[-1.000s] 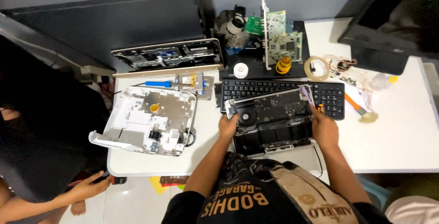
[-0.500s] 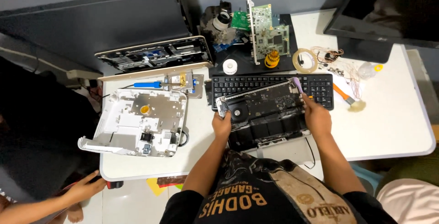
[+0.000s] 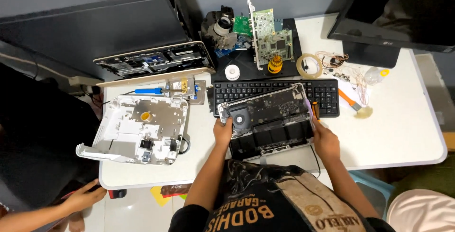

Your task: Cleaning and disassembling laptop components using a brush and screwdriver

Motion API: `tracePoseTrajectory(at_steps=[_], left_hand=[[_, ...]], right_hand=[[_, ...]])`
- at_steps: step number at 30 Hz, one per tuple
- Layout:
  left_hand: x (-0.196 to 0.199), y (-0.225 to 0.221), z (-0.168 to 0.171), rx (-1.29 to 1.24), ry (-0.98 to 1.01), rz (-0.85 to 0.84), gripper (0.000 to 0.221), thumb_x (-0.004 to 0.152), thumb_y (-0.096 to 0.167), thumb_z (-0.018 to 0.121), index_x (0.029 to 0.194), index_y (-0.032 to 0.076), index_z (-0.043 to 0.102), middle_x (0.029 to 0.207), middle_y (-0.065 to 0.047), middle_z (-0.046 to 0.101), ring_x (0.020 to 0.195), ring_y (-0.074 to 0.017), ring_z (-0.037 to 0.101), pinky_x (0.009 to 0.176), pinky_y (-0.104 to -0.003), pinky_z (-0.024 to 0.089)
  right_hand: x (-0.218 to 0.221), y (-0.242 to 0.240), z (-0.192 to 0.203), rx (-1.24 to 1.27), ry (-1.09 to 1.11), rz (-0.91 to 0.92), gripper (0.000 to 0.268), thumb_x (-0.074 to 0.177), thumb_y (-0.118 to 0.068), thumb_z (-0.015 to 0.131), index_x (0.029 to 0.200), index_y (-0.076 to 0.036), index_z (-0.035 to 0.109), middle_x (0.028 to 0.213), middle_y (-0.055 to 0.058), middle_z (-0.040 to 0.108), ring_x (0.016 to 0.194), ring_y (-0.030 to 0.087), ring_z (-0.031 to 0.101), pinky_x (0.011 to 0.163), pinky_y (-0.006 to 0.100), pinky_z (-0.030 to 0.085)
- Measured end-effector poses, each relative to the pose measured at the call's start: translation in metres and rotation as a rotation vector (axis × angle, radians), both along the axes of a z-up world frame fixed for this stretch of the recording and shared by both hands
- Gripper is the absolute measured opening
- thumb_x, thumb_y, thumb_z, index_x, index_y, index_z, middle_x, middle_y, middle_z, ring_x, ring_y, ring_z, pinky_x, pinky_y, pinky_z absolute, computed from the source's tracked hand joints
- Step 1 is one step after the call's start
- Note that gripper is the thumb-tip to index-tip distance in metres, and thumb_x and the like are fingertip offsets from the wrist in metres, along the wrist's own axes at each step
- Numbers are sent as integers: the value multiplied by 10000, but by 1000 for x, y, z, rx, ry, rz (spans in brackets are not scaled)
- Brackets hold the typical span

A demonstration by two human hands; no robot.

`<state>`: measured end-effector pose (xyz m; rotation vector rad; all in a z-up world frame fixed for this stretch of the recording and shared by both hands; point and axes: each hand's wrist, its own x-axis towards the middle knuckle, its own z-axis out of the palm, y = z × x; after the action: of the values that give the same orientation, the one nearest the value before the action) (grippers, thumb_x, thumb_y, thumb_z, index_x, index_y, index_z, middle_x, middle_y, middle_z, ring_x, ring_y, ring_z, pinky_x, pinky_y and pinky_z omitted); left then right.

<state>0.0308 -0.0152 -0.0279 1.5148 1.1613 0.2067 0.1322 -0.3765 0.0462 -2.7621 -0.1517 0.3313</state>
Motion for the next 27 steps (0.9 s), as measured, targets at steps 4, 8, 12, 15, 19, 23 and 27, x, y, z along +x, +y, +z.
tracePoseTrajectory(at_steps=[4,8,12,15,19,23,27], left_hand=[[0,0,-1,13,18,-4,389,823,403,755,939,40,677,743,-165,701,840,-329,725,773,-450,548],[-3,-7,6,10,-4,34,380,831,394,747,949,40,678,732,-167,692,812,-309,716,758,-438,545],[-3,-13,8,25,-26,77,349,832,381,754,953,59,697,724,-141,691,771,-273,704,725,-413,546],[-4,-14,14,35,-38,87,358,830,379,758,970,54,700,754,-158,700,809,-277,708,745,-416,544],[-16,-11,-3,49,-43,71,429,817,392,779,1051,38,714,876,-210,727,927,-340,715,820,-474,544],[4,-8,-5,46,-55,67,381,825,393,773,982,52,706,779,-159,694,816,-290,692,756,-428,545],[-6,-13,14,37,-51,52,400,841,392,752,984,23,694,787,-193,686,832,-322,690,767,-462,538]], right_hand=[[21,10,16,23,-28,60,498,1032,-242,511,1506,-387,555,1053,182,759,1047,381,718,943,506,584],[46,10,10,27,-23,123,495,1036,-273,504,1500,-442,532,1087,180,748,1075,389,702,960,519,571],[52,5,14,-35,-35,164,468,1055,-329,502,1490,-498,524,1060,152,758,1034,374,723,935,510,584],[48,2,24,-1,7,183,481,1031,-294,530,1490,-438,540,1109,228,742,1074,438,693,972,564,552],[21,-7,32,70,56,172,472,1023,-277,534,1476,-406,562,1157,239,722,1101,457,675,979,577,541],[18,-24,11,28,2,172,435,1026,-282,536,1446,-367,611,1071,197,750,1046,420,705,945,539,567],[-8,-47,-3,75,6,177,488,1018,-238,550,1492,-353,574,1047,193,746,1026,411,703,918,545,574]])
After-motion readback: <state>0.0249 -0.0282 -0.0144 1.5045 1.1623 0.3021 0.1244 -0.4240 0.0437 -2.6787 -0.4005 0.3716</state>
